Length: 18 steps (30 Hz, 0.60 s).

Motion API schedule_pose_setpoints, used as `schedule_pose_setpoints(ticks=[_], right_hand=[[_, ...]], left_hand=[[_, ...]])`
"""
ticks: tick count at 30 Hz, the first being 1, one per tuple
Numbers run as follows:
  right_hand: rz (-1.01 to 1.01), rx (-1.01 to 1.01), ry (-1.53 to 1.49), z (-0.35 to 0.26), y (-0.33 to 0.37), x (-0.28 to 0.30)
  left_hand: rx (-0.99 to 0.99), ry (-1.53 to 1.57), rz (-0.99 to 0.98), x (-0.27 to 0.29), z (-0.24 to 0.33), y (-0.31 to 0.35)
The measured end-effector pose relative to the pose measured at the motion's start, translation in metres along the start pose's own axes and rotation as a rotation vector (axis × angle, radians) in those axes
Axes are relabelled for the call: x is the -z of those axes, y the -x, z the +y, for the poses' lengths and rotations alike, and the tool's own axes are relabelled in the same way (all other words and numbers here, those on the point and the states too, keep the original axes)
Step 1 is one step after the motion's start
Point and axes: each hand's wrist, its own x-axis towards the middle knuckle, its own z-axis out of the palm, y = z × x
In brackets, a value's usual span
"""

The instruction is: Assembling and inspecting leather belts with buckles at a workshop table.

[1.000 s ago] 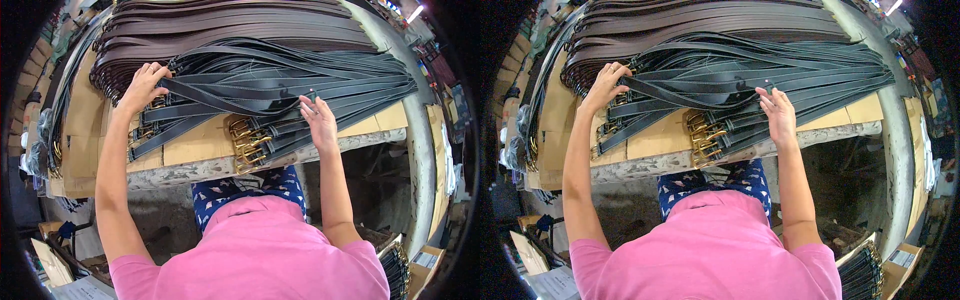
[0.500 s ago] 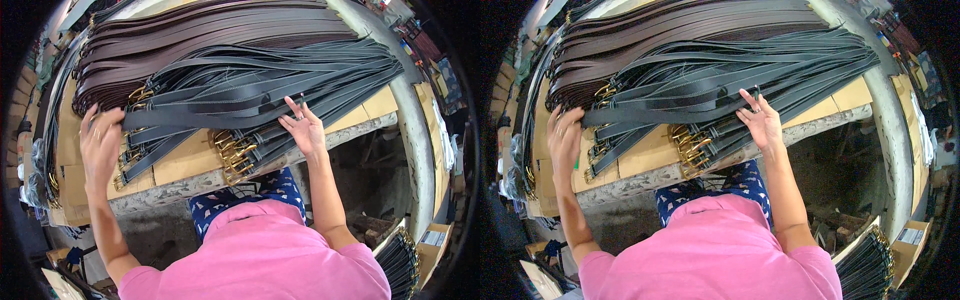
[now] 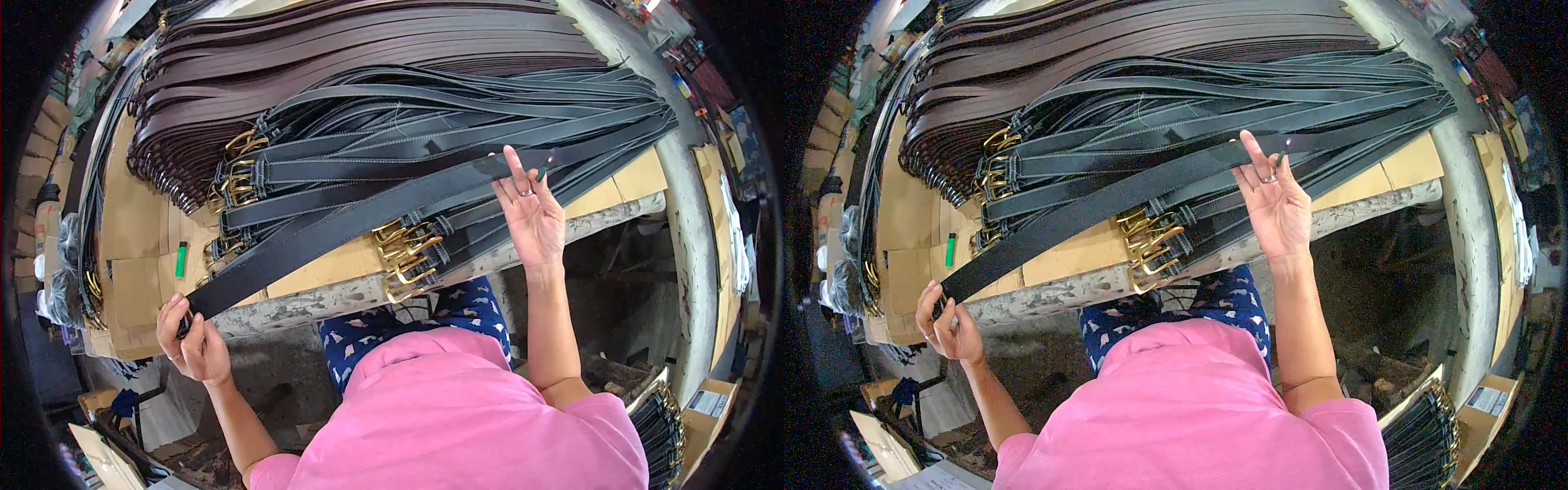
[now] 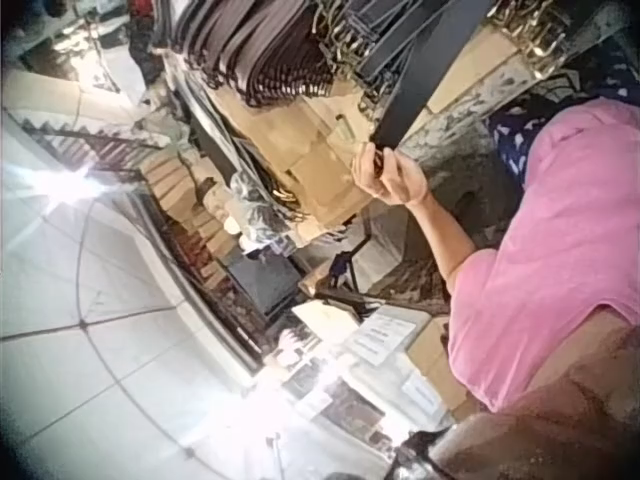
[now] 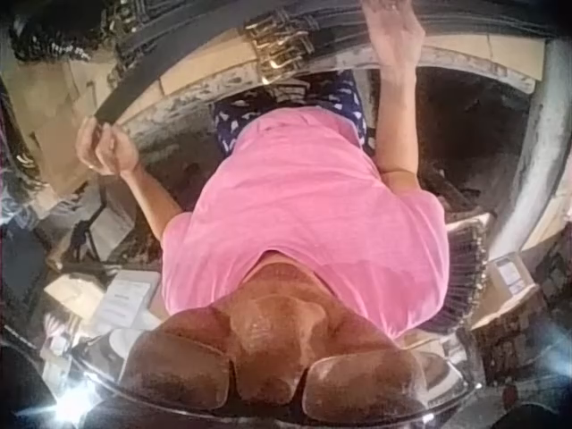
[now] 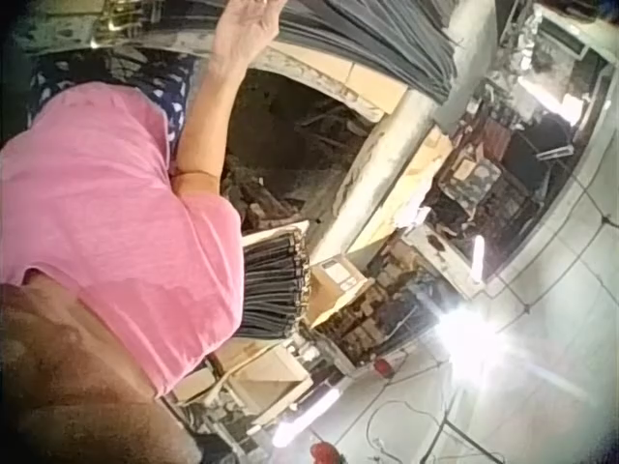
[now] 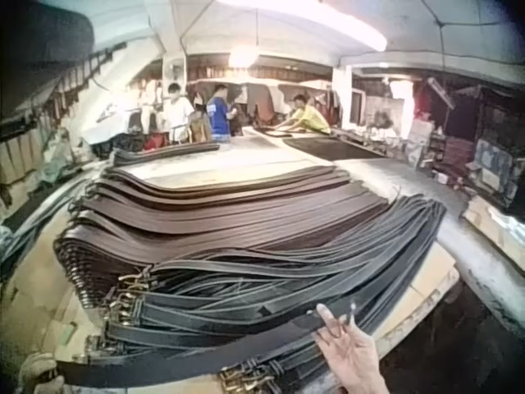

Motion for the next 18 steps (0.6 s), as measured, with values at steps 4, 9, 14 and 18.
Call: schedule_pose_setpoints(ticks=[4, 9, 14, 18], right_hand=[[-0.018, 0.003, -0.034, 0.002, 0.003, 0.002], [-0.025, -0.001, -0.059, 0.005, 0.005, 0.006], [0.002, 0.022, -0.039, -0.002, 0.007, 0.008], [0.075, -0.031, -0.021, 0.012, -0.002, 0.016]], left_hand=[[0.029, 0.008, -0.017, -0.001, 0.003, -0.005], [0.037, 0.064, -0.022, -0.002, -0.001, -0.012], [0.038, 0.127, -0.012, -0.013, 0.001, -0.019], [0.526, 0.285, -0.332, 0.021, -0.021, -0.029]])
